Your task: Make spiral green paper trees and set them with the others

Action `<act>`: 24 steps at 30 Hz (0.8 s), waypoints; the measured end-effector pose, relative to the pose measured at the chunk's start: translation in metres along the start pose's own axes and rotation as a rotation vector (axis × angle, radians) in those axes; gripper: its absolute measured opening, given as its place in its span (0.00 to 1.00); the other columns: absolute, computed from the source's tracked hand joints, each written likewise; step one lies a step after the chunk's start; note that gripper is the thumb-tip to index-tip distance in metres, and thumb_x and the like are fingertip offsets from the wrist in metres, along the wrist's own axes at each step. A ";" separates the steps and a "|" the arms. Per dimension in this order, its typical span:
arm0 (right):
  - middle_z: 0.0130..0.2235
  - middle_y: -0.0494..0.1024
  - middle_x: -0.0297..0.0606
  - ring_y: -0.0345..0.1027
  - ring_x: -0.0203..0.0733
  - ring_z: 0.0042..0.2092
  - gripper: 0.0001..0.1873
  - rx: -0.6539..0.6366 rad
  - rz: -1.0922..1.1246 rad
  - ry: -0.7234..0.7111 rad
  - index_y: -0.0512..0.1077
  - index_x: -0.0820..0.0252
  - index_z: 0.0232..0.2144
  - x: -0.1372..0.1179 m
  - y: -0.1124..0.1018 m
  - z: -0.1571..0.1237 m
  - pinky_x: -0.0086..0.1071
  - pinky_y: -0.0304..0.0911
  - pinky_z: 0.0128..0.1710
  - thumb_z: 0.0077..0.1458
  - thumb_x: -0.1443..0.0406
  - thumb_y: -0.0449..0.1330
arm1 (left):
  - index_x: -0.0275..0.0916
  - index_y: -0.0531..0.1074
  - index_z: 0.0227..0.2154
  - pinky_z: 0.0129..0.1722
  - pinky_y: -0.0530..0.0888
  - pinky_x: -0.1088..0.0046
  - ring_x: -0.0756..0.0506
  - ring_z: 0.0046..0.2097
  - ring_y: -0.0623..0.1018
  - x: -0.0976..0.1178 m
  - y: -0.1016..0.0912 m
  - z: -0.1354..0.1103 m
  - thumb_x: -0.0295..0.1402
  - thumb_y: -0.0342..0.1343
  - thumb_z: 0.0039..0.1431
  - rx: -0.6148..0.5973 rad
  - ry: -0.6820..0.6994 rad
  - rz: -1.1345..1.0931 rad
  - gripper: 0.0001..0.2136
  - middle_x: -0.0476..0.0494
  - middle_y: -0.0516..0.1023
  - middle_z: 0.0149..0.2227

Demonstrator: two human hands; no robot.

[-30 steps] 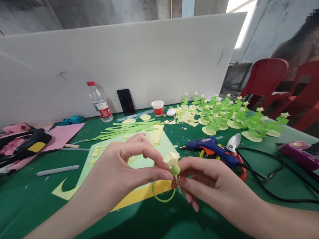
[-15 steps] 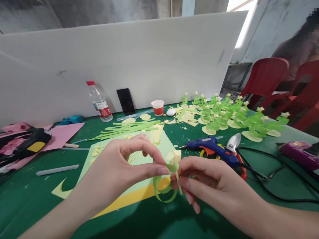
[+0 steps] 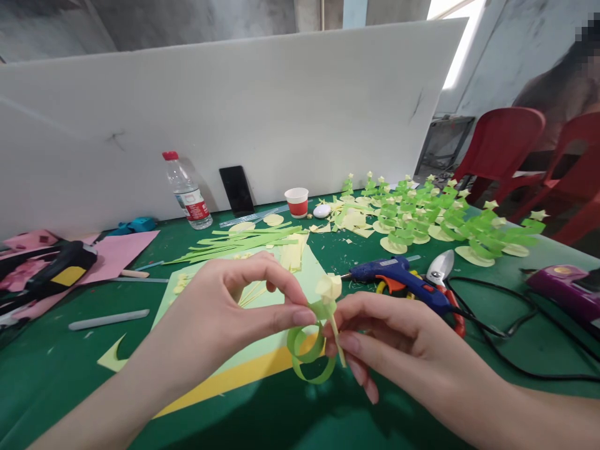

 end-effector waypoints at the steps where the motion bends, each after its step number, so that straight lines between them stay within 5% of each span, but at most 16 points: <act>1: 0.23 0.63 0.31 0.57 0.27 0.22 0.09 -0.002 0.007 0.000 0.64 0.63 0.28 0.000 0.000 0.000 0.20 0.58 0.20 0.48 0.61 0.56 | 0.45 0.71 0.18 0.31 0.68 0.75 0.49 0.31 0.72 0.000 0.000 0.000 0.39 0.61 0.43 0.004 -0.002 -0.001 0.07 0.55 0.72 0.24; 12: 0.25 0.65 0.31 0.56 0.25 0.21 0.11 -0.033 0.055 0.004 0.64 0.64 0.29 -0.001 0.002 -0.001 0.19 0.57 0.20 0.49 0.60 0.56 | 0.44 0.70 0.18 0.31 0.68 0.75 0.49 0.30 0.72 0.000 0.000 0.002 0.41 0.59 0.45 -0.009 0.000 0.041 0.09 0.54 0.72 0.23; 20: 0.21 0.61 0.28 0.56 0.26 0.21 0.13 -0.011 0.064 0.030 0.64 0.63 0.28 0.002 0.000 0.002 0.19 0.58 0.18 0.47 0.58 0.58 | 0.46 0.70 0.29 0.43 0.68 0.68 0.42 0.43 0.71 -0.003 0.006 0.001 0.44 0.61 0.40 -0.016 -0.070 0.096 0.13 0.51 0.74 0.36; 24: 0.21 0.62 0.29 0.56 0.26 0.21 0.13 -0.009 0.042 0.040 0.64 0.62 0.28 0.003 0.001 0.002 0.19 0.58 0.18 0.47 0.58 0.58 | 0.47 0.70 0.30 0.44 0.67 0.68 0.45 0.40 0.71 -0.002 0.012 0.000 0.43 0.60 0.42 0.015 -0.047 0.024 0.12 0.52 0.72 0.34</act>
Point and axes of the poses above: each hand's wrist, its own z-axis towards the middle knuckle, its own y-axis out of the palm, x = y × z, the point moved 5 cm from there along z, towards the middle knuckle
